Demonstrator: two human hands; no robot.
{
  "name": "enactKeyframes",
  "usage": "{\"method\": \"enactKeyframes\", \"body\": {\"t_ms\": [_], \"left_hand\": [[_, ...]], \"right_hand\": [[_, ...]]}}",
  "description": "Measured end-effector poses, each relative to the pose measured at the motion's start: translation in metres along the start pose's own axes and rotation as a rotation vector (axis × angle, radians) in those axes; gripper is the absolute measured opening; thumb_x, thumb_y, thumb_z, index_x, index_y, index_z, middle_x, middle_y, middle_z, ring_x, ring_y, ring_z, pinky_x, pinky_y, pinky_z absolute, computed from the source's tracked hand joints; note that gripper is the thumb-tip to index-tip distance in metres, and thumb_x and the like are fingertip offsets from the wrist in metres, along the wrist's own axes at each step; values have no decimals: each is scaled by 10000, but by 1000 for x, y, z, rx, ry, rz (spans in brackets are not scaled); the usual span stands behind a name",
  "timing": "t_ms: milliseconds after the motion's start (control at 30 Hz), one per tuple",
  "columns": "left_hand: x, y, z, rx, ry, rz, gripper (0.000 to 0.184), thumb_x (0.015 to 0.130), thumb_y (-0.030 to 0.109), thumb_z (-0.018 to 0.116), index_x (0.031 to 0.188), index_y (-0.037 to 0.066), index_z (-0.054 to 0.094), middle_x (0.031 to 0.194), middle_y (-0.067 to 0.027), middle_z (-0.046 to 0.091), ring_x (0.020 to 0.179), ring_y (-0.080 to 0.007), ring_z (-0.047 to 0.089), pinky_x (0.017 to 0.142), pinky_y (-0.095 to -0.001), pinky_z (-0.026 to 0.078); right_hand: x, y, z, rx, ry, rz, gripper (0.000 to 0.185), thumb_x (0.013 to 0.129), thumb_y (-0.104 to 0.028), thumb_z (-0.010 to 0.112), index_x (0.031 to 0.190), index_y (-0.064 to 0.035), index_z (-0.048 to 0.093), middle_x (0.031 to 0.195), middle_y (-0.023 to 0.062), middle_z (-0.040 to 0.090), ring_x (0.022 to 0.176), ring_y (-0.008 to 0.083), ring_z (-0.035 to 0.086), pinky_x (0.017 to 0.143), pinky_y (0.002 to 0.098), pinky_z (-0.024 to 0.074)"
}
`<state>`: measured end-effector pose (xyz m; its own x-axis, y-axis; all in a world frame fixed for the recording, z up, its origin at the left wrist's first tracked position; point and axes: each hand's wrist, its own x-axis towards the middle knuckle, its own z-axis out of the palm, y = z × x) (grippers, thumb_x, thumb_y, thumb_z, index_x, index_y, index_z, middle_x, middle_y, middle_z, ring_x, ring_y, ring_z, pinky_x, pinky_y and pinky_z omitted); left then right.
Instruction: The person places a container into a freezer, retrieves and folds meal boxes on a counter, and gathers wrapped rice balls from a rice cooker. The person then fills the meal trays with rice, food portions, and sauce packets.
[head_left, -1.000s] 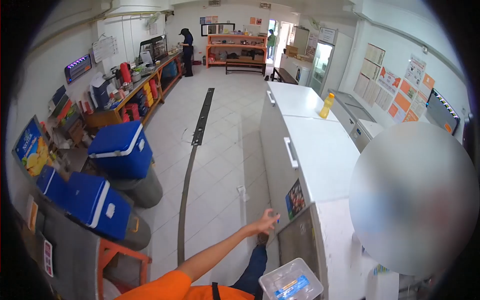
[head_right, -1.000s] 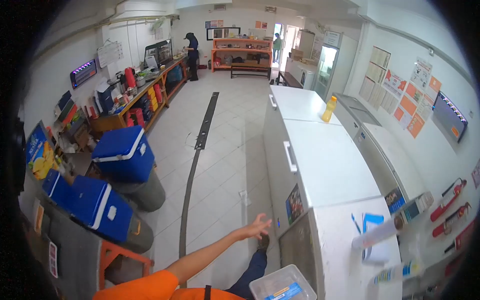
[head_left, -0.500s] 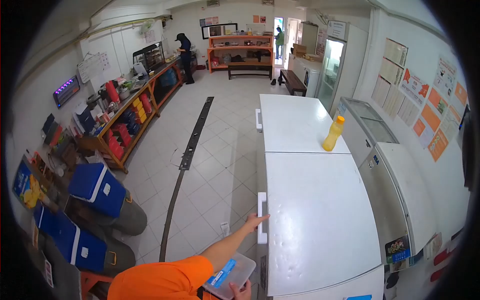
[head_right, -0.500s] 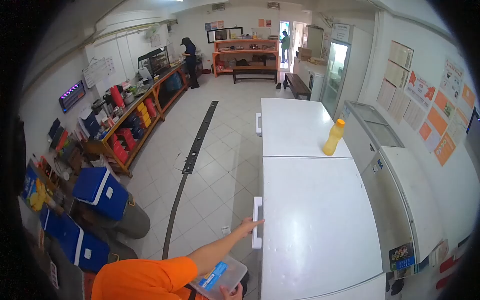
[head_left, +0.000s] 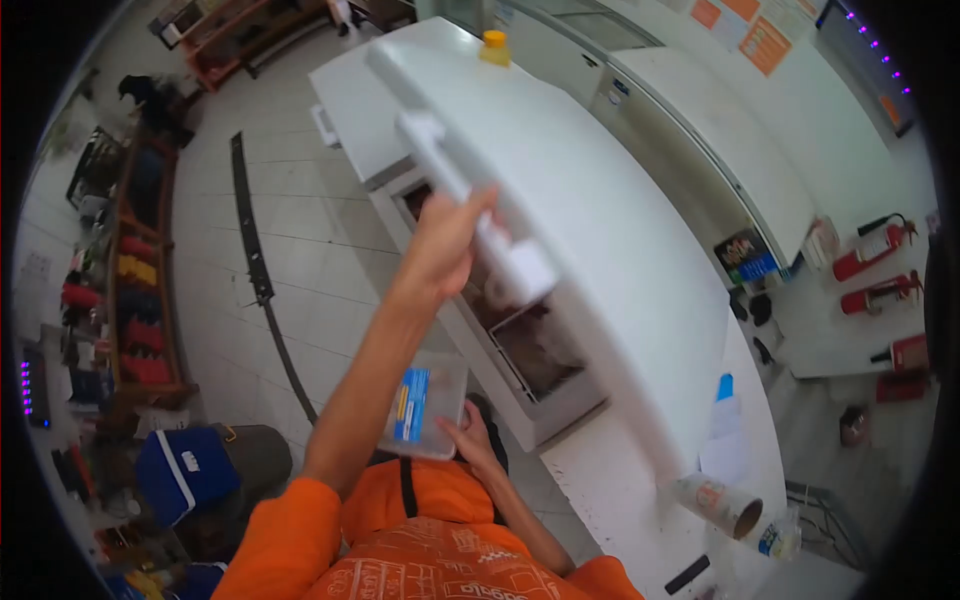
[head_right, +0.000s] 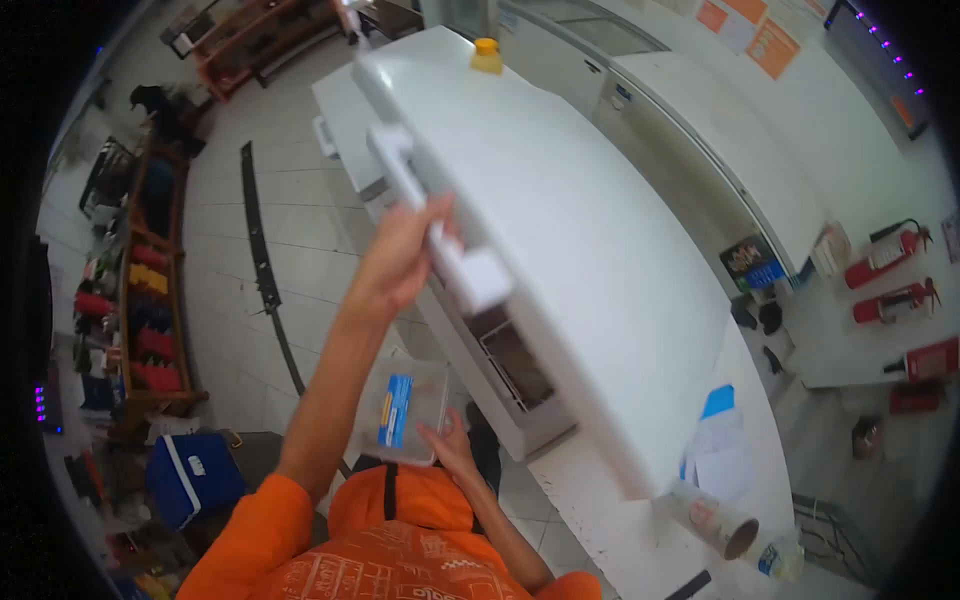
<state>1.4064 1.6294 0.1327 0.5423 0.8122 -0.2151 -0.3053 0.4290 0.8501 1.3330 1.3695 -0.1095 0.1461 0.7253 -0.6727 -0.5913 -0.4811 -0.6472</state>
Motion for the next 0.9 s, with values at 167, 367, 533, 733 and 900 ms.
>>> {"method": "enactKeyframes", "body": {"t_ms": [167,367,533,733,900], "left_hand": [[58,48,141,6,-21,245,249,926,117,636,936,-130,603,899,-157,641,815,-228,628,772,-388,527],[53,45,138,23,-56,317,216,904,110,618,898,-106,607,854,-152,643,746,-226,624,694,-391,526],[17,13,66,47,71,259,49,921,47,554,938,3,543,745,-58,569,638,-156,589,558,-334,513],[-15,-65,-45,217,290,78,440,1026,379,580,1220,38,381,729,-28,522,564,-125,533,512,-332,474],[-32,-127,-151,228,392,-399,742,924,701,549,1140,-8,516,640,-41,581,540,-157,587,540,-333,494]], "right_hand": [[11,-20,-33,282,353,-333,806,932,-187,751,1529,28,255,1325,170,603,1182,214,603,986,335,487],[83,-24,-137,-334,1100,-475,747,993,-343,655,1514,66,311,1439,256,518,1283,303,559,1049,381,455],[106,-41,-214,-1073,532,83,825,1006,-521,523,1466,141,348,1524,359,352,1400,475,392,1144,501,358],[40,-9,-62,-1027,640,-235,851,936,-360,650,1481,166,261,1500,396,346,1407,492,355,1170,525,301],[36,-23,43,-993,-40,39,646,937,-352,690,1444,-12,480,1381,188,566,1229,367,531,1043,436,425]]}}
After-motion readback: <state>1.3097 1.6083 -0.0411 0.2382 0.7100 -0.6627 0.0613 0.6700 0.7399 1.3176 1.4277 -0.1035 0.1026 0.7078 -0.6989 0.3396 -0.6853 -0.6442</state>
